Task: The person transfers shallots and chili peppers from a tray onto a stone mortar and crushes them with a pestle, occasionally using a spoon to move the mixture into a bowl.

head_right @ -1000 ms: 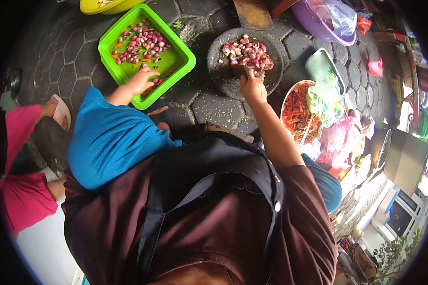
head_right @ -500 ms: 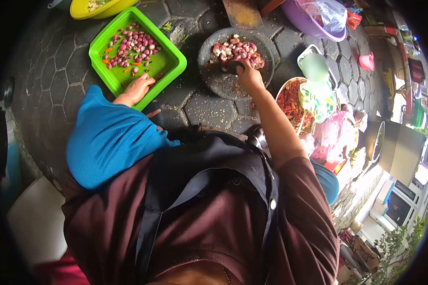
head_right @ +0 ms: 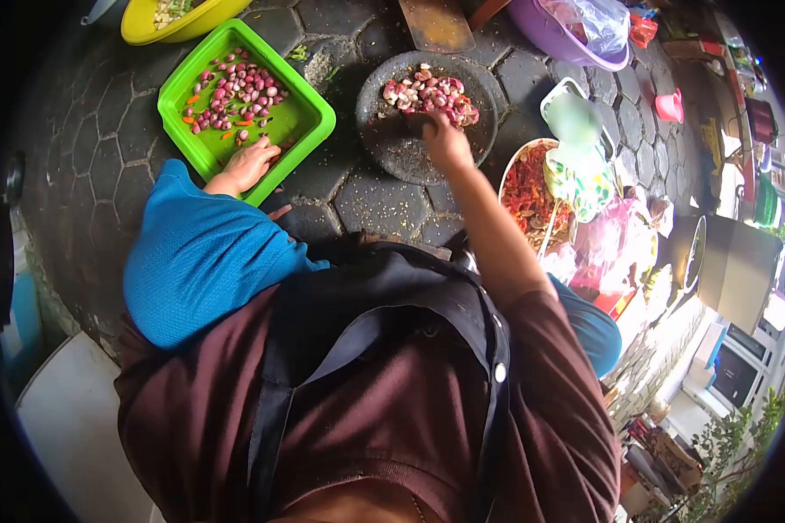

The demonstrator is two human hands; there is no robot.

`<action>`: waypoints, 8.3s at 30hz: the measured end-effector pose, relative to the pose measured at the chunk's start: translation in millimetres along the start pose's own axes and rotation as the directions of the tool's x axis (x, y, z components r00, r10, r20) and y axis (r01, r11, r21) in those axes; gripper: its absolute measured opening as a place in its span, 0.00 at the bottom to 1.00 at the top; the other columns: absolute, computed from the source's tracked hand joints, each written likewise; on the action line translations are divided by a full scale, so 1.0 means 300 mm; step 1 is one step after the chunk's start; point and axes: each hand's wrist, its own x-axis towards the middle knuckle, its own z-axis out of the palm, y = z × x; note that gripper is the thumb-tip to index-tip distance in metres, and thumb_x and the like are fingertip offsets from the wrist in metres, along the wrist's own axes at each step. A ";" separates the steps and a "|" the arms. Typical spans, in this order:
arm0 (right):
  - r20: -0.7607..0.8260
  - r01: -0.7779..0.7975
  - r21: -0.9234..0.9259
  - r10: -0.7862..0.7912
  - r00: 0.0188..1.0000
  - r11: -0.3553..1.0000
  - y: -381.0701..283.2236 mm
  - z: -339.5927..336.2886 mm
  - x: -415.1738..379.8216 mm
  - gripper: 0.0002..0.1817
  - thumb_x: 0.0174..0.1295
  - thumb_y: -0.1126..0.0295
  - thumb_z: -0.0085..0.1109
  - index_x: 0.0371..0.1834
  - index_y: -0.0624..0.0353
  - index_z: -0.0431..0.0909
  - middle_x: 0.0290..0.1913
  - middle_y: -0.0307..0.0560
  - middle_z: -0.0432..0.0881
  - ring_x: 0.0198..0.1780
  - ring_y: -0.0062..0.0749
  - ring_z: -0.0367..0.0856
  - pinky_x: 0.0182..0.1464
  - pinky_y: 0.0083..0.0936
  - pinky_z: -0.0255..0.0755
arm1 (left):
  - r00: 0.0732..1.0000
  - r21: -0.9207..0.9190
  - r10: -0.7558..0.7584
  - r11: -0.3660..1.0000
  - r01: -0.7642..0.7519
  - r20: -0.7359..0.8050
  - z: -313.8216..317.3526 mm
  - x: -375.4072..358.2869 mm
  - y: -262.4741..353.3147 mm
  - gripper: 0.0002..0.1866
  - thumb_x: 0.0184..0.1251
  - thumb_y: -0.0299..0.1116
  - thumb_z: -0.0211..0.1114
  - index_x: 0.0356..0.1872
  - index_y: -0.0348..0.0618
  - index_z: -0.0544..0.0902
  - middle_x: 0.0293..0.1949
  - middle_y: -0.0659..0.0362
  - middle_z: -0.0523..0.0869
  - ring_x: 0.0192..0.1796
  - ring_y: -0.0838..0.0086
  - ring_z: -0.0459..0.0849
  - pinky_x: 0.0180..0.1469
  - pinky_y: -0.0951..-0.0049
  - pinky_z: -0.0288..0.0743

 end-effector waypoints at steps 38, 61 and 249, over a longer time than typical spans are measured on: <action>0.071 -0.021 -0.065 0.026 0.997 0.998 -0.018 0.010 -0.001 0.24 0.63 0.55 0.46 0.63 0.42 0.63 0.37 0.65 0.80 0.42 0.58 0.79 0.44 0.47 0.72 | 0.999 -0.729 -0.049 0.684 0.018 -0.021 0.015 0.303 0.443 0.07 0.54 0.30 0.64 0.31 0.38 0.79 0.27 0.56 0.82 0.31 0.73 0.81 0.36 0.72 0.74; 0.130 -0.061 -0.136 0.079 0.988 0.989 -0.041 -0.011 0.047 0.24 0.62 0.52 0.46 0.62 0.39 0.64 0.39 0.60 0.81 0.44 0.55 0.79 0.47 0.44 0.72 | 0.999 -0.643 -0.032 0.766 0.015 -0.015 0.114 0.483 0.491 0.07 0.55 0.31 0.63 0.33 0.40 0.79 0.28 0.56 0.83 0.29 0.69 0.82 0.30 0.70 0.74; -0.015 0.075 -0.038 -0.076 0.997 0.996 -0.039 0.096 -0.024 0.23 0.62 0.60 0.50 0.62 0.44 0.64 0.42 0.64 0.79 0.43 0.60 0.78 0.45 0.45 0.72 | 0.961 -0.207 -0.050 0.978 -0.007 -0.273 0.061 0.096 0.043 0.19 0.52 0.20 0.61 0.48 0.43 0.77 0.46 0.53 0.74 0.51 0.58 0.75 0.55 0.64 0.69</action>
